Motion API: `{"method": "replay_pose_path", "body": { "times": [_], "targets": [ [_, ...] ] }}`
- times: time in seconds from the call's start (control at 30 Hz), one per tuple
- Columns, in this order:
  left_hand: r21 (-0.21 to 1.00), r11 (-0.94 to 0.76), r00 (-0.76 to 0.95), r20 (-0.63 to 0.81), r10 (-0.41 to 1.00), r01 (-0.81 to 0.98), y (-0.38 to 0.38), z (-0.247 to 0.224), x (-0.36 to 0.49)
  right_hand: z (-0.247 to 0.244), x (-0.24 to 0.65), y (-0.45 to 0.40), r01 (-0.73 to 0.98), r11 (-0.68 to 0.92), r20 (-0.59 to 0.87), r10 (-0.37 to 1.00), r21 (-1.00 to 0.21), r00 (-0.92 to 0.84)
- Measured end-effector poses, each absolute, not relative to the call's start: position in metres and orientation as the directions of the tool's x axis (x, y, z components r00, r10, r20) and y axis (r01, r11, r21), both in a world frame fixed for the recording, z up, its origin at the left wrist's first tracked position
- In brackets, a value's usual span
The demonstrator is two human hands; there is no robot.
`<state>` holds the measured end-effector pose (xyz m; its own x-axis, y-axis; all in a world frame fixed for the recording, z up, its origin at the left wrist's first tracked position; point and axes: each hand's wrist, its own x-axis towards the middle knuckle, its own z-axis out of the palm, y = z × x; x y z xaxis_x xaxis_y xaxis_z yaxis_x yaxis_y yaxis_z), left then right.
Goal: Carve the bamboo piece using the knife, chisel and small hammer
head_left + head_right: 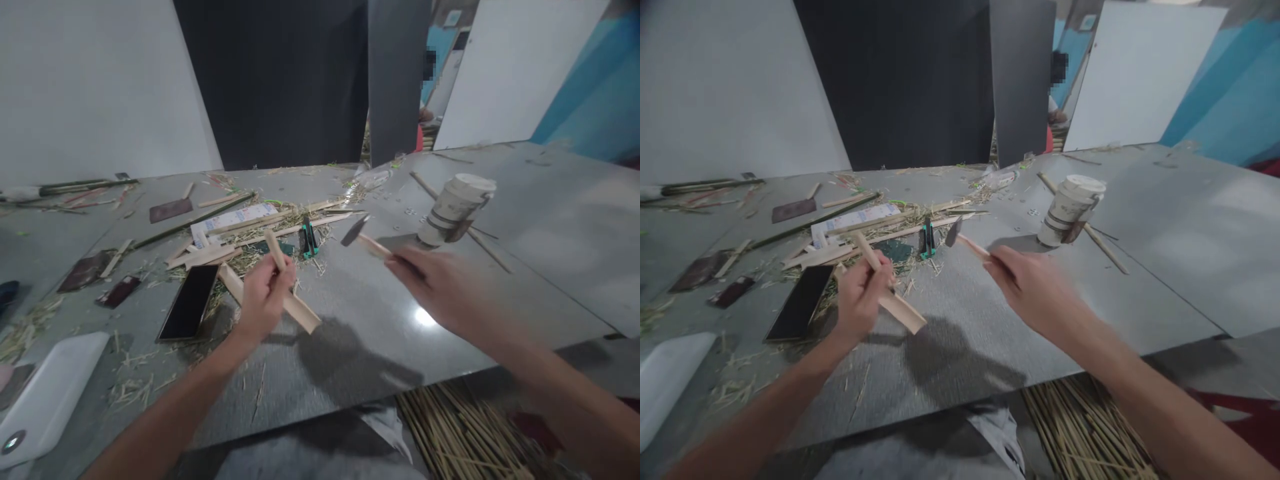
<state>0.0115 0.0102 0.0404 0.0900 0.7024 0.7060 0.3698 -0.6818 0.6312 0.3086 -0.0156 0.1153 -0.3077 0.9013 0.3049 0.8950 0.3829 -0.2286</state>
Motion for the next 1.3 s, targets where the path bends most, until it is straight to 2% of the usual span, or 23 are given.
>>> {"method": "replay_pose_path", "body": {
  "times": [0.07,0.13,0.2,0.33,0.43,0.53,0.63,0.7,0.83,0.93,1.2,1.3],
  "targets": [
    [0.784,-0.599,-0.002,0.608,0.794,0.164,0.014,0.042,0.009,0.090,0.300,0.004,0.913,0.355,0.225,0.924,-0.201,-0.309],
    [0.841,-0.537,-0.048,0.535,0.844,-0.061,0.017,0.045,0.008,0.066,0.288,0.019,0.905,0.370,0.190,0.923,-0.208,-0.334],
    [0.844,-0.473,-0.066,0.472,0.879,-0.254,0.018,0.047,0.009,0.047,0.274,0.030,0.885,0.411,0.169,0.909,-0.219,-0.380],
    [0.834,-0.451,-0.074,0.452,0.889,-0.319,0.018,0.049,0.009,0.030,0.252,0.046,0.842,0.470,0.156,0.883,-0.264,-0.443],
    [0.864,-0.420,-0.067,0.419,0.906,-0.278,0.017,0.047,0.006,0.036,0.241,0.051,0.787,0.516,0.209,0.857,-0.337,-0.472],
    [0.953,-0.289,0.112,0.298,0.948,-0.092,0.015,0.048,0.006,0.050,0.234,0.047,0.681,0.560,0.306,0.828,-0.471,-0.470],
    [0.962,-0.165,0.372,0.074,0.925,0.219,0.014,0.049,0.012,0.058,0.230,0.041,0.344,0.545,0.358,0.803,-0.765,-0.476],
    [0.929,-0.145,0.432,-0.017,0.902,0.339,0.014,0.049,0.018,0.056,0.227,0.040,0.196,0.487,0.327,0.784,-0.851,-0.528],
    [0.911,-0.091,0.403,-0.087,0.911,0.402,0.017,0.045,0.024,0.042,0.226,0.045,0.234,0.432,0.260,0.809,-0.871,-0.527],
    [0.922,-0.059,0.402,-0.108,0.909,0.383,0.021,0.041,0.022,0.034,0.228,0.049,0.239,0.398,0.233,0.827,-0.886,-0.512],
    [0.914,-0.119,0.367,-0.035,0.929,0.389,0.032,0.041,0.011,0.031,0.239,0.053,0.278,0.385,0.237,0.864,-0.880,-0.445],
    [0.837,-0.210,0.337,0.033,0.941,0.505,0.032,0.050,0.006,0.029,0.242,0.053,0.341,0.410,0.237,0.862,-0.846,-0.449]
  ]
}}
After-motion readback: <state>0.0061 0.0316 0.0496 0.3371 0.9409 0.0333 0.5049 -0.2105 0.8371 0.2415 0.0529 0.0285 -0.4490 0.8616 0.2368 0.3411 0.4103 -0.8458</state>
